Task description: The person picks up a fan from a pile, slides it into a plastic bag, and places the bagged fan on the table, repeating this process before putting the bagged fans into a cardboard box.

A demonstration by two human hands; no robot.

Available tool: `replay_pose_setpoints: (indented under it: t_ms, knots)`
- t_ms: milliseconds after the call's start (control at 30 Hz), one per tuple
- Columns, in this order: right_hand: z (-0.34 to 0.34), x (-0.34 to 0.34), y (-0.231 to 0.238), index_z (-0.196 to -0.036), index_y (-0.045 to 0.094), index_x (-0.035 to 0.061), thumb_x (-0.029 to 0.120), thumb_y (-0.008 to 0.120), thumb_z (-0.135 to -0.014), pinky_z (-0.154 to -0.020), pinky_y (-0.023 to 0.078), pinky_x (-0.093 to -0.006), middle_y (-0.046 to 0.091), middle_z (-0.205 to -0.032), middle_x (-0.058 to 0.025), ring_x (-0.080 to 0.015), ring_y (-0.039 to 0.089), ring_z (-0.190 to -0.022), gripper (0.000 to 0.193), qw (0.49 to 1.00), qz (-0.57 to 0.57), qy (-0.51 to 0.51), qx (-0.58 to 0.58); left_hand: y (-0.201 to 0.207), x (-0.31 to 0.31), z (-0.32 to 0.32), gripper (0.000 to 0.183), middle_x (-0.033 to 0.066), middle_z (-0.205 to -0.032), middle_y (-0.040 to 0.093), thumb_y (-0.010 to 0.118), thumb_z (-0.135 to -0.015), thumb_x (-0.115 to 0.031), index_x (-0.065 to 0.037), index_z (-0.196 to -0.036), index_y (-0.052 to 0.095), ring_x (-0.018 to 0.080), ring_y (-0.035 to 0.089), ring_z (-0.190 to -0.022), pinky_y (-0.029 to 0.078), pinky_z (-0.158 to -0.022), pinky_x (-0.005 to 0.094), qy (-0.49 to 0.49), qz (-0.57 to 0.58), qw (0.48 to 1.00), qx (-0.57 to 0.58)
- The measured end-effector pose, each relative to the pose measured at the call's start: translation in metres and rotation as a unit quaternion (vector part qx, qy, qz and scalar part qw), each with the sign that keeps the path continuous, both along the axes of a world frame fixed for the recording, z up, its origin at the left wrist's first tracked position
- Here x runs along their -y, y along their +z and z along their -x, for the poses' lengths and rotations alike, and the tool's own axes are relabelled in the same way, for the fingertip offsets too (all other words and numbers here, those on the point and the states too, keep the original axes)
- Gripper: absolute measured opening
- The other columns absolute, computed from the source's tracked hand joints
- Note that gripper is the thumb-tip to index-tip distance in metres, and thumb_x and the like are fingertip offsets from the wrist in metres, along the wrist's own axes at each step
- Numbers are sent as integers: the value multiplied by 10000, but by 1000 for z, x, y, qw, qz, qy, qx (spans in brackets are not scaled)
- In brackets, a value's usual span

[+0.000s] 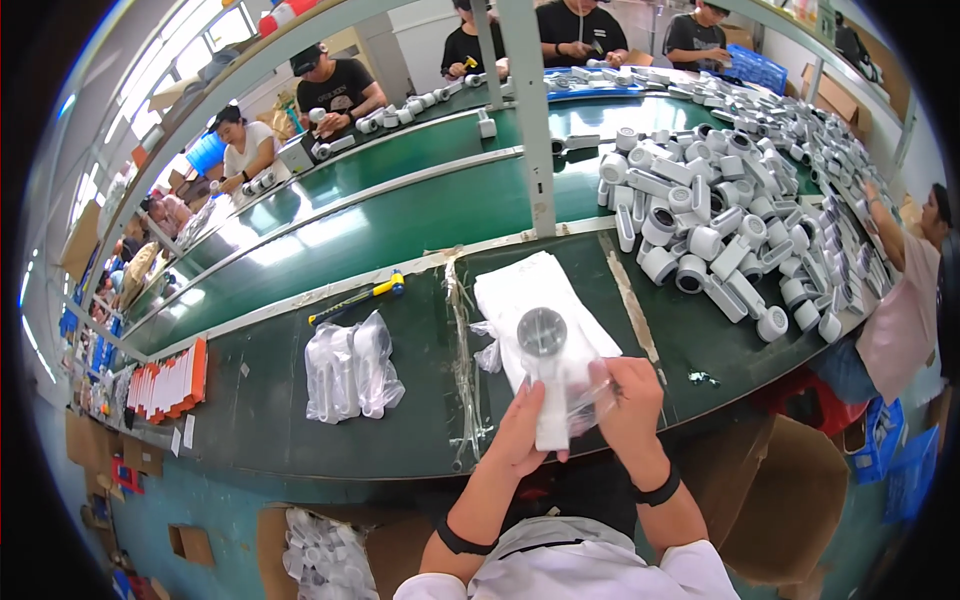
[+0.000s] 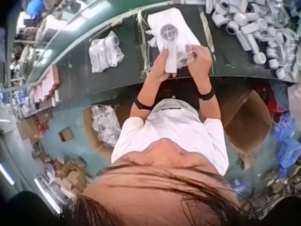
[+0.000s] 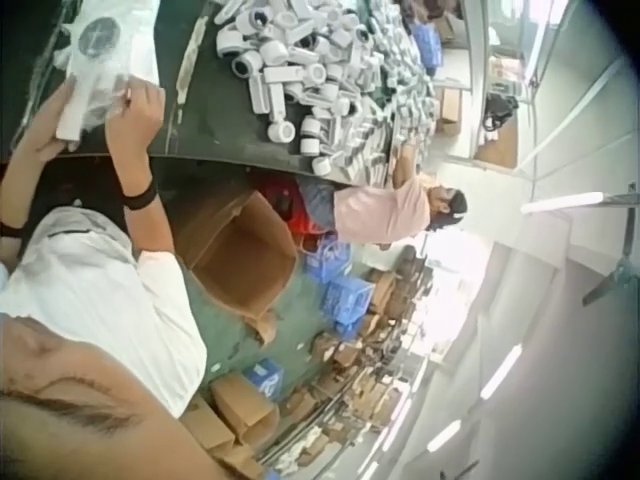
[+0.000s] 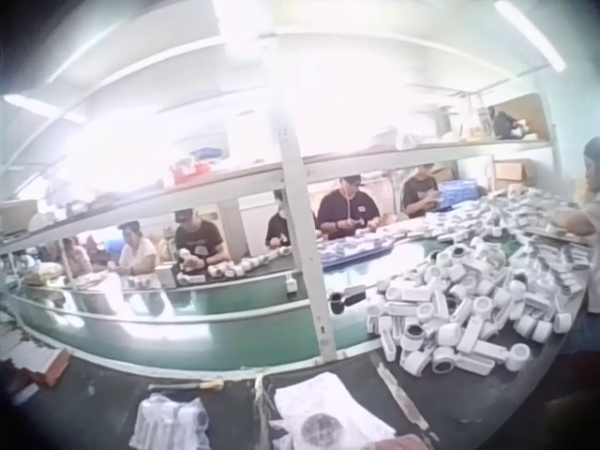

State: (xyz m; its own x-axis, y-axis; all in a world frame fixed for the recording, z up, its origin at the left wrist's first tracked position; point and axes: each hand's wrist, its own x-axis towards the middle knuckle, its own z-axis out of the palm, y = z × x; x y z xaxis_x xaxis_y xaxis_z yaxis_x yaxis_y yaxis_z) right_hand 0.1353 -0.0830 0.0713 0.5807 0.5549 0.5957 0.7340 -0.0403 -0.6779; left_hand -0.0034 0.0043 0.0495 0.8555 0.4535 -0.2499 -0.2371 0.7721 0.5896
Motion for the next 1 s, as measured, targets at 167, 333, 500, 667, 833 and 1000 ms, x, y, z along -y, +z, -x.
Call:
replay_pose_setpoints:
  t_ms: [167, 333, 500, 667, 833, 1000]
  knots:
    - [19, 4, -16, -864, 681, 5, 65, 721, -799, -581, 463, -305, 621, -732, -118, -230, 596, -647, 97, 996, -7, 94, 0, 3, -18, 18, 423, 86, -1033, 634, 473, -982, -422, -107, -1264, 480, 194, 630, -725, 470, -430, 303, 147, -48, 987, -47]
    - [35, 17, -30, -857, 692, 12, 42, 735, -766, -496, 450, -288, 628, -675, -102, -202, 580, -537, 105, 968, 2, 249, -21, 11, -40, 75, 403, 108, -995, 630, 599, -887, -21, -32, -1264, 455, 210, 638, -714, 503, -445, 326, 286, -113, 951, -30]
    - [22, 28, -69, -878, 692, -15, 34, 702, -822, -513, 404, -213, 611, -657, -27, -50, 518, -578, 76, 949, 89, 246, -178, 11, -80, 189, 383, 54, -992, 667, 666, -847, -46, -30, -1218, 569, 124, 628, -738, 491, -500, 253, 494, -349, 740, -293]
    - [26, 23, -83, -799, 685, -8, 49, 712, -808, -492, 403, -231, 591, -603, -56, -91, 516, -514, 63, 948, 85, 228, -205, -4, -133, 297, 459, 159, -1069, 665, 689, -831, -125, 64, -1229, 561, 231, 628, -970, 476, -862, 333, 515, -429, 547, -501]
    - [29, 19, -89, -786, 679, -4, 53, 706, -810, -484, 401, -239, 587, -596, -68, -109, 516, -498, 68, 960, 72, 226, -151, -39, -178, 308, 502, 222, -1151, 640, 689, -803, -230, -5, -1239, 583, 348, 614, -1084, 462, -920, 383, 431, -432, 497, -616]
    - [31, 19, -87, -777, 685, 9, 55, 709, -802, -476, 403, -248, 582, -593, -64, -125, 521, -486, 57, 964, 63, 202, -159, -45, -188, 286, 509, 219, -1171, 629, 676, -804, -274, -13, -1232, 591, 359, 598, -1105, 457, -923, 405, 371, -417, 506, -658]
